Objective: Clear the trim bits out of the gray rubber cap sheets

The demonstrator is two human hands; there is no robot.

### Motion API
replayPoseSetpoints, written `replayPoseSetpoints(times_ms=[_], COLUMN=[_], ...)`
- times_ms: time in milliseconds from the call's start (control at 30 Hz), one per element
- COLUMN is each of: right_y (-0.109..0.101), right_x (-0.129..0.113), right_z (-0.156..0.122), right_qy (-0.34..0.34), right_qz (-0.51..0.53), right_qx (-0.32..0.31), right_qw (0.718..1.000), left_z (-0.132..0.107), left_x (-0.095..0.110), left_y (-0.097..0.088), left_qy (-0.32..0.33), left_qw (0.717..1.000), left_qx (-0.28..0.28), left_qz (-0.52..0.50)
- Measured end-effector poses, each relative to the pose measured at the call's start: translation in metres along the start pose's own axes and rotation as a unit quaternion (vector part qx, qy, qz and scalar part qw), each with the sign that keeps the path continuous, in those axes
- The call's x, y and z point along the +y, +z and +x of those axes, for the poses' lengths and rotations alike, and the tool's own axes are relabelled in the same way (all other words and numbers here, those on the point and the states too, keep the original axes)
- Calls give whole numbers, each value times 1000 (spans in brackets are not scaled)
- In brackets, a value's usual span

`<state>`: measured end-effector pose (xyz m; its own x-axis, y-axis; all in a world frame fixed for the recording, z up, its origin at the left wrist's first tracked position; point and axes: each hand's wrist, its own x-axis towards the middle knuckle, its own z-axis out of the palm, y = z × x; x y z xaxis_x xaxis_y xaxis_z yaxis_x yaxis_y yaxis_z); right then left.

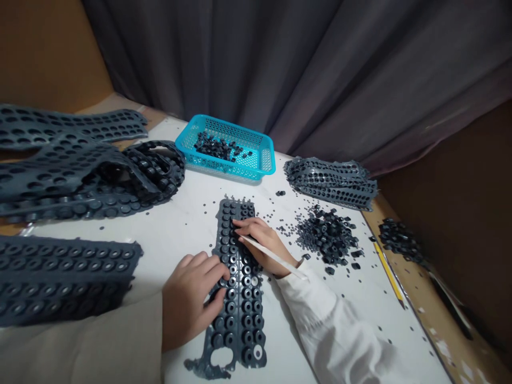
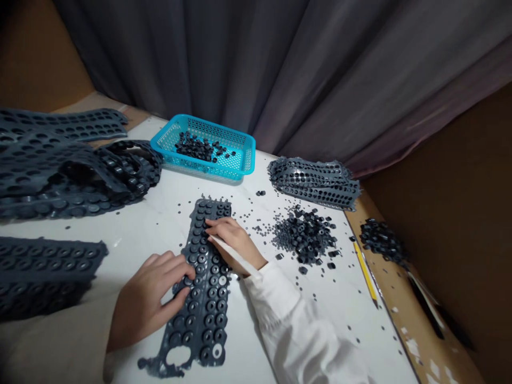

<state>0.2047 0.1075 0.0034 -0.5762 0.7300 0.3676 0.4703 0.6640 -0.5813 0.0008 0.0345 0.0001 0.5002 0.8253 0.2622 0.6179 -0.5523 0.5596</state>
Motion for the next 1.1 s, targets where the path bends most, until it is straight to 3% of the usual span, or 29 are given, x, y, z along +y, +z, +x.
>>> replayPoseSetpoints(times_ms=[133,233,333,400,533,633,700,800,933,1100], right_y=[1,-2,-19,-41,-90,-105,-98,-68,-25,-10], right_x=[4,9,9,3,-14,-18,-16,-10,-1,1], right_z=[-2,-3,-2,-1,-3,-5,-3,6,17,16], right_qy=[-35,5,72,148,270,319,321,254,179,152], right_qz=[-109,-171,-185,-178,-103,-50,-46,-5,67,52], right_qx=[-21,61,138,129,21,4,24,70,55,41], right_qw=[993,983,970,964,957,946,946,965,980,986], left_z=[0,-1,-2,-2,-2,-1,-1,-1,-1,0], left_x=[0,0,-1,1,3,2,0,-1,0,1], left_y=[-1,-1,-1,0,0,1,1,1,1,1], left_qy=[-1,3,8,-2,-23,-21,-17,-12,-21,-19], left_qw=[1000,1000,1000,1000,1000,1000,1000,1000,1000,1000], left_qx=[1,1,3,6,8,1,-7,-18,-14,-20], left_qz=[-1,-10,-19,-20,-19,-19,-17,-12,-8,-11])
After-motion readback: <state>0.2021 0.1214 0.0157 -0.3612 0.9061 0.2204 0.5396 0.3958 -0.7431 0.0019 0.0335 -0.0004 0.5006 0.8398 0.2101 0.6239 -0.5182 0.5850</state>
